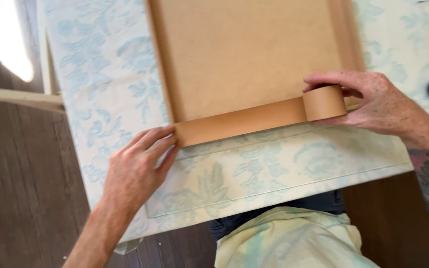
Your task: Sealing the back of a wooden picture frame using brown paper adhesive tape, a utility knife, and a cloth for smoothing.
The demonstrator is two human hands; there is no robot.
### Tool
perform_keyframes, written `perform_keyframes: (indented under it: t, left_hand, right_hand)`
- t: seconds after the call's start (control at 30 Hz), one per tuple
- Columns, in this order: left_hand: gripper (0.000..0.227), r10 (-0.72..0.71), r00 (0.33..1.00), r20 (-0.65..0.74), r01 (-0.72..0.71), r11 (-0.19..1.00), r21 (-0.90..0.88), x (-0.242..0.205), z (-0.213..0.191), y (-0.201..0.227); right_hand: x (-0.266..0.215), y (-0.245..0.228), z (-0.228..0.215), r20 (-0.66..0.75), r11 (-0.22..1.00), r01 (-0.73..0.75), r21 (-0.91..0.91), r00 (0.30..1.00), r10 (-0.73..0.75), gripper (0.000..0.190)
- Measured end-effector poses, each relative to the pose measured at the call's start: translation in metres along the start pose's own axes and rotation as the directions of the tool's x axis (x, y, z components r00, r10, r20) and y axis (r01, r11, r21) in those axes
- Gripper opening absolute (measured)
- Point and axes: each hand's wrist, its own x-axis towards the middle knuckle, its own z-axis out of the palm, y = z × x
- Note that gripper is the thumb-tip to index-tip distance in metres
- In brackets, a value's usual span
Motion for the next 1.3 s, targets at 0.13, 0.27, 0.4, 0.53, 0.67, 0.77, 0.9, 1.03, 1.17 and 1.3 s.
perform_keyframes:
  t: [0.13,0.27,0.4,0.53,0.67,0.77,0.9,1.03,1.17,1.3]
  left_hand:
    - [0.010,0.001,1.000,0.005,-0.001,1.000,0.016,0.002,-0.005,0.005]
    - [0.011,0.001,1.000,0.010,-0.002,0.999,0.052,0.002,-0.005,0.009]
    - [0.008,-0.055,0.998,-0.003,0.055,0.989,0.139,-0.005,-0.002,0.007]
    - [0.014,-0.064,0.997,0.045,0.056,0.984,0.166,-0.006,-0.002,0.007]
    - [0.017,-0.112,0.989,0.096,0.087,0.969,0.229,-0.009,-0.003,0.006]
    - [0.016,-0.125,0.986,0.106,0.096,0.964,0.247,-0.011,-0.003,0.006]
    - [0.016,-0.145,0.984,0.104,0.117,0.963,0.241,-0.009,-0.005,0.009]
    - [0.017,-0.153,0.980,0.129,0.116,0.960,0.256,-0.008,-0.007,0.010]
    - [0.018,-0.159,0.978,0.137,0.121,0.961,0.247,-0.008,-0.006,0.010]
    - [0.018,-0.162,0.978,0.133,0.122,0.957,0.263,-0.009,-0.006,0.009]
  right_hand:
    - [-0.027,0.028,-0.028,-0.026,0.996,-0.026,-0.083,0.999,0.024,0.065]
    - [-0.042,0.049,-0.051,-0.039,0.987,-0.002,-0.161,0.999,-0.004,0.067]
    - [-0.055,0.081,-0.068,-0.013,0.966,0.117,-0.231,0.992,-0.123,0.069]
    - [-0.061,0.096,-0.079,-0.002,0.956,0.179,-0.233,0.983,-0.185,0.068]
    - [-0.062,0.108,-0.075,-0.025,0.973,0.178,-0.147,0.983,-0.184,0.065]
    - [-0.062,0.113,-0.073,-0.027,0.968,0.207,-0.143,0.977,-0.213,0.064]
    - [-0.061,0.117,-0.073,-0.017,0.960,0.231,-0.159,0.971,-0.237,0.067]
    - [-0.060,0.117,-0.073,-0.011,0.964,0.216,-0.154,0.975,-0.220,0.067]
    - [-0.060,0.117,-0.073,-0.012,0.959,0.229,-0.167,0.972,-0.234,0.066]
    - [-0.058,0.117,-0.071,-0.007,0.954,0.242,-0.177,0.969,-0.247,0.068]
